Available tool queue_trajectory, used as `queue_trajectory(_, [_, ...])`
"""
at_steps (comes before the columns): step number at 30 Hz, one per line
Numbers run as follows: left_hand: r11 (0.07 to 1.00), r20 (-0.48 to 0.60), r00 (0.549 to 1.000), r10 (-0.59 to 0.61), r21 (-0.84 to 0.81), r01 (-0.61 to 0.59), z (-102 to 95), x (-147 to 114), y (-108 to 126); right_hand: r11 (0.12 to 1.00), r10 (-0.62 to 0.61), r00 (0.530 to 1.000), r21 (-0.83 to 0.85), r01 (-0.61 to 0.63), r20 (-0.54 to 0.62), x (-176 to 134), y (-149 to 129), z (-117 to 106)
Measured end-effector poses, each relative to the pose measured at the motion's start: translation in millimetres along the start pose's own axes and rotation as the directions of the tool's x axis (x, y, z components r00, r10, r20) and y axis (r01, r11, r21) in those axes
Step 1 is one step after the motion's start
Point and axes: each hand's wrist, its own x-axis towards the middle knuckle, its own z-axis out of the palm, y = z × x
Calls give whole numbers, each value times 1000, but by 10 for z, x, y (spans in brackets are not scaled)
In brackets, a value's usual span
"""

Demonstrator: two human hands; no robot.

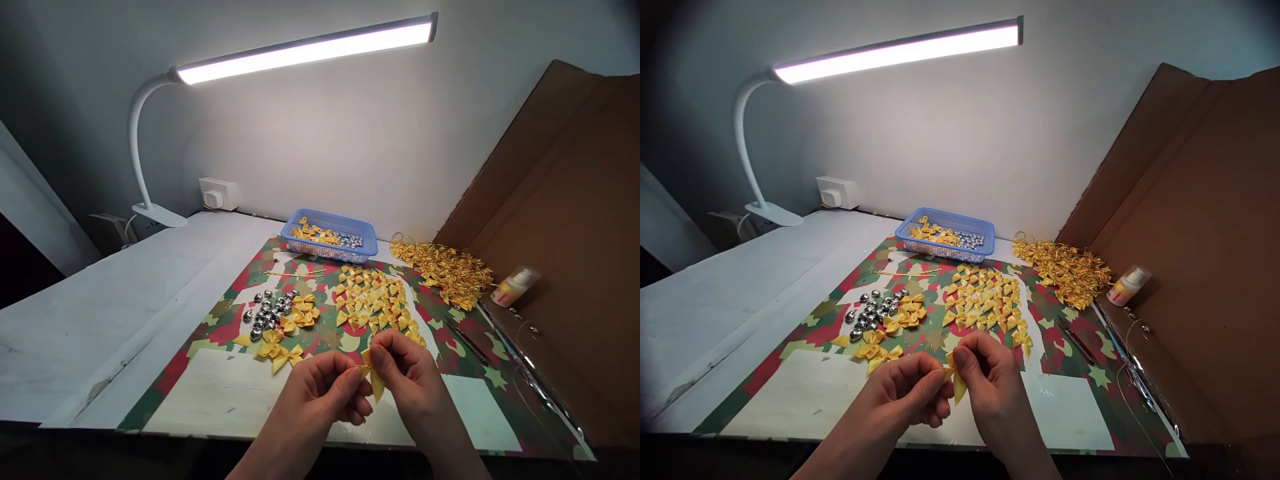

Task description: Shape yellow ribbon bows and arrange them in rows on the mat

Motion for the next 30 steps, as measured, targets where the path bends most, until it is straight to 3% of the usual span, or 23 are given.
queue_trajectory(6, [980,16,996,-91,-174,92,17,-9,-22,991,47,999,126,-48,14,-20,81,49])
queue_trajectory(9, [969,13,991,-136,-208,136,2,-7,-37,992,-1,1000,-127,4,24,20,92,-24])
queue_trajectory(11, [976,-31,987,-156,-157,149,-14,-10,-44,945,-38,999,-325,46,31,103,98,-146])
queue_trajectory(16, [991,-134,982,-134,9,136,-63,-47,-65,816,-43,997,-573,75,69,432,151,-529])
queue_trajectory(21, [991,-79,987,-136,-5,136,-101,-73,-158,670,-39,988,-729,137,150,652,215,-643])
queue_trajectory(24, [989,-66,987,-145,-39,142,-124,-74,-193,583,-96,991,-802,134,96,676,207,-663])
queue_trajectory(27, [986,-78,984,-158,-60,153,-148,-90,-188,516,-193,981,-847,123,25,568,193,-655])
queue_trajectory(30, [985,-68,984,-164,-65,159,-149,-127,-169,476,-261,965,-869,132,4,318,286,-512])
